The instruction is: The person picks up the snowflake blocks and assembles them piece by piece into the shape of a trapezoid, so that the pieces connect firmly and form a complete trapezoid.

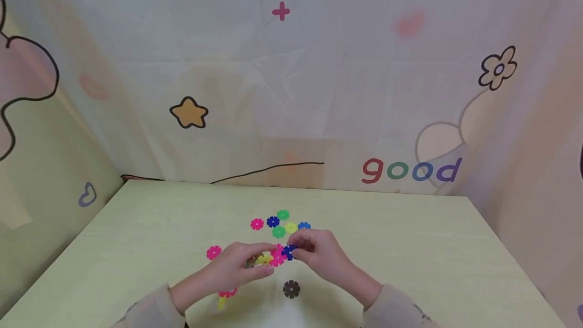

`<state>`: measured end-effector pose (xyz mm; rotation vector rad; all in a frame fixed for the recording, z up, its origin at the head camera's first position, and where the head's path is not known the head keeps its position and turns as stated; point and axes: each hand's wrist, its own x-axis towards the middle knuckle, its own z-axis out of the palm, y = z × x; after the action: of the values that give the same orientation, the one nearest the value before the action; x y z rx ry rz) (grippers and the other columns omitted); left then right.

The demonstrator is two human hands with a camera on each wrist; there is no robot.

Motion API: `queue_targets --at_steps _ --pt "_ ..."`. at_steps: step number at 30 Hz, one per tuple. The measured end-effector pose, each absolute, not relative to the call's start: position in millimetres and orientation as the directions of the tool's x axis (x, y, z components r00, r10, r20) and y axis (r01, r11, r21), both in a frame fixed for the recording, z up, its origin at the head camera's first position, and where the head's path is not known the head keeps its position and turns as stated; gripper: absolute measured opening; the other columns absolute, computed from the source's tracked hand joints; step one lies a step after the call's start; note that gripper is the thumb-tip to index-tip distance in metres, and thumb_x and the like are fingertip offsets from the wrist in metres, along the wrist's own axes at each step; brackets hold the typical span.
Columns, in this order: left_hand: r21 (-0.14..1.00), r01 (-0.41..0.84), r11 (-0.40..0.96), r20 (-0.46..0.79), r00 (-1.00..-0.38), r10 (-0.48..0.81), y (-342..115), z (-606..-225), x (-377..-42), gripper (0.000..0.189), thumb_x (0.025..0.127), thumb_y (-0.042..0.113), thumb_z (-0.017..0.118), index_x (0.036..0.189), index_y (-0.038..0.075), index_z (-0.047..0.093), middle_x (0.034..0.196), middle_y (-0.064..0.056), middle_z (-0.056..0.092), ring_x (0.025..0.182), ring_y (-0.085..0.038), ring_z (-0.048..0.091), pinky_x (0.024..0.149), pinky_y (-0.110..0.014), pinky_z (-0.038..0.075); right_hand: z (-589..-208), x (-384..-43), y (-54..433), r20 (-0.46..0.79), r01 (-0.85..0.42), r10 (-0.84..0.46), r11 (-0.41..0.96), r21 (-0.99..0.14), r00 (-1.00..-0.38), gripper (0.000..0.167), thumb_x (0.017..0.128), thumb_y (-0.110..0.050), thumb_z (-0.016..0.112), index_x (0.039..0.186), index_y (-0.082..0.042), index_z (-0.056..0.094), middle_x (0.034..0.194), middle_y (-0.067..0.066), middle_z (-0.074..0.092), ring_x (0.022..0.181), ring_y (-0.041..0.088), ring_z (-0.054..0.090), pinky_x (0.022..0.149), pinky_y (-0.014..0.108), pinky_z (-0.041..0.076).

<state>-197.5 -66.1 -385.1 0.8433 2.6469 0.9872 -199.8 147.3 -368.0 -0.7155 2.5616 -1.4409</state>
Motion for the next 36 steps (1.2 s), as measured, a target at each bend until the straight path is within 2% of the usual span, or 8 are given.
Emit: queue_targets --at_steps 2,4,9,15,20,26,30,36 --pt "0.644 0.443 0.623 0.014 -0.822 0.570 -66 -385 -197 0.047 0.082 0.046 0.056 0.122 0.021 0.053 0.077 0.006 0.061 0.061 -0.002 0.045 0.056 -0.016 0.038 -368 -199 147 0.126 -0.343 -0.460 0.425 -0.838 -0.879 0.013 0.080 -0.001 0.061 0.093 -0.001 0.063 0.089 0.011 0.065 0.072 0.010 0.060 0.067 0.019 0.051" --pt "0.645 0.441 0.624 0.010 -0.822 0.570 -65 -384 -196 0.048 0.081 0.046 0.056 0.122 0.022 0.053 0.079 0.006 0.063 0.060 -0.002 0.045 0.057 -0.016 0.039 -368 -198 146 0.126 -0.344 -0.468 0.415 -0.842 -0.874 0.013 0.080 -0.002 0.061 0.093 -0.001 0.063 0.089 0.011 0.065 0.072 0.010 0.060 0.067 0.019 0.051" --pt "0.652 0.436 0.620 0.004 -0.820 0.573 -62 -383 -196 0.047 0.081 0.044 0.058 0.122 0.023 0.054 0.066 0.009 0.056 0.059 -0.002 0.046 0.055 -0.016 0.038 -368 -197 144 0.120 -0.345 -0.485 0.406 -0.846 -0.866 0.013 0.081 -0.004 0.061 0.094 -0.002 0.063 0.089 0.011 0.065 0.073 0.009 0.060 0.067 0.019 0.051" --pt "0.640 0.451 0.622 0.021 -0.820 0.573 -62 -385 -196 0.046 0.080 0.047 0.057 0.120 0.022 0.056 0.099 0.008 0.065 0.083 0.000 0.055 0.063 -0.015 0.042 -369 -196 143 0.114 -0.348 -0.497 0.407 -0.845 -0.860 0.014 0.081 -0.003 0.061 0.094 -0.001 0.063 0.089 0.011 0.065 0.074 0.010 0.060 0.068 0.019 0.051" --pt "0.644 0.443 0.623 0.016 -0.822 0.569 -62 -387 -196 0.046 0.081 0.047 0.055 0.119 0.021 0.056 0.093 0.009 0.065 0.082 -0.001 0.056 0.065 -0.015 0.043 -369 -197 142 0.098 -0.335 -0.502 0.408 -0.849 -0.859 0.015 0.081 -0.002 0.060 0.096 -0.001 0.063 0.091 0.011 0.064 0.075 0.011 0.060 0.068 0.020 0.051" --pt "0.636 0.445 0.630 0.007 -0.820 0.572 -62 -386 -195 0.045 0.082 0.047 0.054 0.119 0.021 0.057 0.105 0.006 0.064 0.091 -0.005 0.058 0.072 -0.018 0.046 -367 -197 143 0.084 -0.327 -0.505 0.416 -0.849 -0.859 0.015 0.082 -0.001 0.059 0.096 -0.001 0.063 0.091 0.012 0.065 0.074 0.011 0.061 0.068 0.020 0.051" --pt "0.641 0.452 0.621 0.009 -0.813 0.583 -62 -385 -195 0.043 0.082 0.044 0.055 0.117 0.020 0.058 0.102 0.006 0.065 0.085 -0.002 0.058 0.067 -0.016 0.044 -363 -197 143 0.055 -0.301 -0.499 0.428 -0.852 -0.865 0.014 0.082 0.001 0.058 0.095 0.000 0.062 0.088 0.012 0.064 0.072 0.013 0.060 0.067 0.021 0.051" --pt "0.643 0.467 0.607 -0.012 -0.786 0.618 -63 -383 -192 0.039 0.083 0.042 0.056 0.115 0.022 0.059 0.074 0.011 0.063 0.064 0.002 0.051 0.056 -0.015 0.041 -358 -197 147 -0.003 -0.280 -0.550 0.429 -0.859 -0.835 0.011 0.082 0.001 0.057 0.092 0.000 0.062 0.084 0.011 0.063 0.070 0.014 0.058 0.065 0.020 0.051"
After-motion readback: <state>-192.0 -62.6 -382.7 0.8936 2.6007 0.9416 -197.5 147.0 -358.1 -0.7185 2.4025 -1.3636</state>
